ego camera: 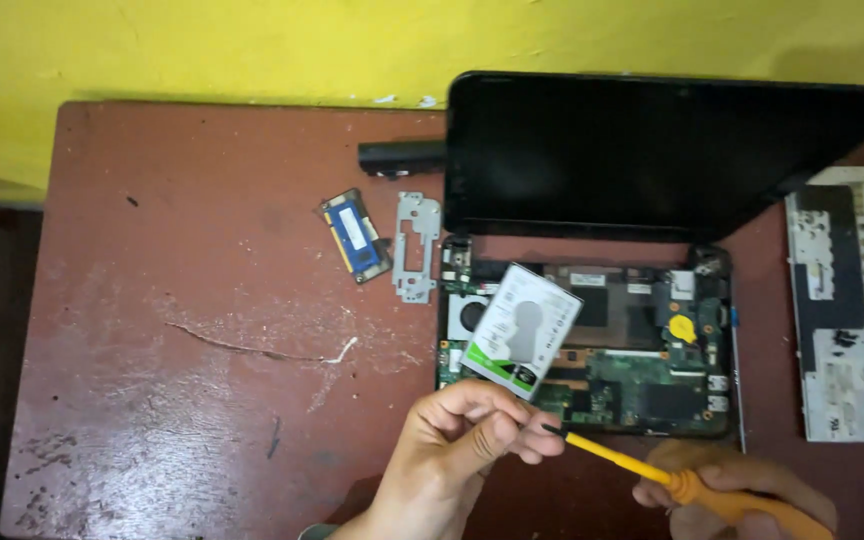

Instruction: Removing and re-installing a hard drive and its bracket within a laptop chassis using a screwdriver.

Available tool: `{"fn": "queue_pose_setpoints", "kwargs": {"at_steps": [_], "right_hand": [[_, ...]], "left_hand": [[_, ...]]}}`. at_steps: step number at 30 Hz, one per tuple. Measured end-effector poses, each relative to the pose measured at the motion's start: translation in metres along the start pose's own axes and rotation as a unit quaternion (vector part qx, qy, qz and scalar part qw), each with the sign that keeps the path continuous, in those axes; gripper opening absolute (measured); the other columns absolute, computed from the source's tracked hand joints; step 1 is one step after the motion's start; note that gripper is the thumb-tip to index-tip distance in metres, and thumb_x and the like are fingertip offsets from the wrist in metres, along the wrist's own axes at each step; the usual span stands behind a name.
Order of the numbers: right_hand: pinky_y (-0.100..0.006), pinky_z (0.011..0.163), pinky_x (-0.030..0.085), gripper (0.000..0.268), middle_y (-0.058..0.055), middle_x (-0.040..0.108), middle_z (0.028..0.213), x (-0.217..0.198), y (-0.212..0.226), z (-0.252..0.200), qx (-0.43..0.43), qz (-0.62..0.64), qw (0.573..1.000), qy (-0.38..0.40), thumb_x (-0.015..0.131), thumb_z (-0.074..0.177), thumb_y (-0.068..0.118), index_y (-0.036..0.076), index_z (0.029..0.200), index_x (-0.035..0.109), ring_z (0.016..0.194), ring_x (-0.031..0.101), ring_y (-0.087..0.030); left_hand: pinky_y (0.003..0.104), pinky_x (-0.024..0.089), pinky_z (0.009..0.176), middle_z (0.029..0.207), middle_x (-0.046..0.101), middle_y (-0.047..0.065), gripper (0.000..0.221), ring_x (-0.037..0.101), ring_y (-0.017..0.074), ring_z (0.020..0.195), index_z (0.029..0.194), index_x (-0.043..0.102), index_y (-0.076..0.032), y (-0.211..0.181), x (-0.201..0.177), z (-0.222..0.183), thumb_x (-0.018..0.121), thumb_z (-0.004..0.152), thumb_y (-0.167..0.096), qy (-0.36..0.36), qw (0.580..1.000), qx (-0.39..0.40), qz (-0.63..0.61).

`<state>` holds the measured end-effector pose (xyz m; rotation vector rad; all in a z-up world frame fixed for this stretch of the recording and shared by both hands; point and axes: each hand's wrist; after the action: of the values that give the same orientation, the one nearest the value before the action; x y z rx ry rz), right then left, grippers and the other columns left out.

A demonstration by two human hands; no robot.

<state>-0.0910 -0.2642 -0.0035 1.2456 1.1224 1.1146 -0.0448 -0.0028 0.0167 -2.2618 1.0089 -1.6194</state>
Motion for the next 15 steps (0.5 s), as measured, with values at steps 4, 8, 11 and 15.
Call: {"fn": "queue_pose_setpoints", "kwargs": {"at_steps": [4, 8, 11, 15], "right_hand": [[-0.038, 0.064, 0.071, 0.026, -0.013, 0.077, 0.082, 0.012, 0.017, 0.007, -0.098, 0.033, 0.995, 0.017, 0.059, 0.106, 0.036, 0.011, 0.107, 0.066, 0.068, 0.082, -0.025], [-0.039, 0.065, 0.071, 0.025, -0.011, 0.076, 0.083, 0.007, 0.021, 0.004, -0.1, 0.055, 0.993, 0.015, 0.06, 0.106, 0.033, 0.01, 0.106, 0.068, 0.069, 0.082, -0.025], [-0.038, 0.067, 0.075, 0.026, -0.013, 0.079, 0.086, 0.003, 0.02, 0.003, -0.131, 0.044, 0.99, 0.028, 0.06, 0.105, 0.035, 0.01, 0.109, 0.067, 0.072, 0.085, -0.026], [-0.036, 0.067, 0.076, 0.026, -0.011, 0.079, 0.089, -0.002, 0.021, 0.002, -0.142, 0.02, 0.99, 0.013, 0.059, 0.104, 0.035, 0.011, 0.111, 0.067, 0.069, 0.085, -0.024]], "left_hand": [[0.033, 0.064, 0.079, 0.107, 0.072, 0.039, 0.012, 0.078, 0.0354, 0.091, 0.101, 0.069, 0.006, 0.01, 0.01, -0.002, 0.068, 0.095, -0.003, 0.021, 0.999, -0.029, -0.023], [0.035, 0.064, 0.083, 0.108, 0.073, 0.034, 0.01, 0.077, 0.0359, 0.093, 0.104, 0.068, 0.006, 0.017, 0.018, -0.005, 0.065, 0.097, 0.0, 0.043, 0.998, -0.013, -0.033], [0.035, 0.065, 0.084, 0.106, 0.074, 0.033, 0.01, 0.077, 0.0347, 0.09, 0.104, 0.069, 0.005, 0.019, 0.024, -0.006, 0.066, 0.096, -0.001, 0.019, 0.999, -0.028, -0.024], [0.033, 0.064, 0.081, 0.104, 0.075, 0.031, 0.01, 0.078, 0.0316, 0.087, 0.103, 0.07, 0.004, 0.023, 0.028, -0.006, 0.066, 0.097, -0.003, 0.005, 0.999, -0.034, -0.01]]}}
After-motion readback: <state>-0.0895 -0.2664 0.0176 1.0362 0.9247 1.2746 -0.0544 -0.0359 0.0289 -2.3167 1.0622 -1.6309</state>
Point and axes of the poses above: each hand's wrist, its own z-axis towards the middle knuckle, its own x-axis out of the palm, y = z × x
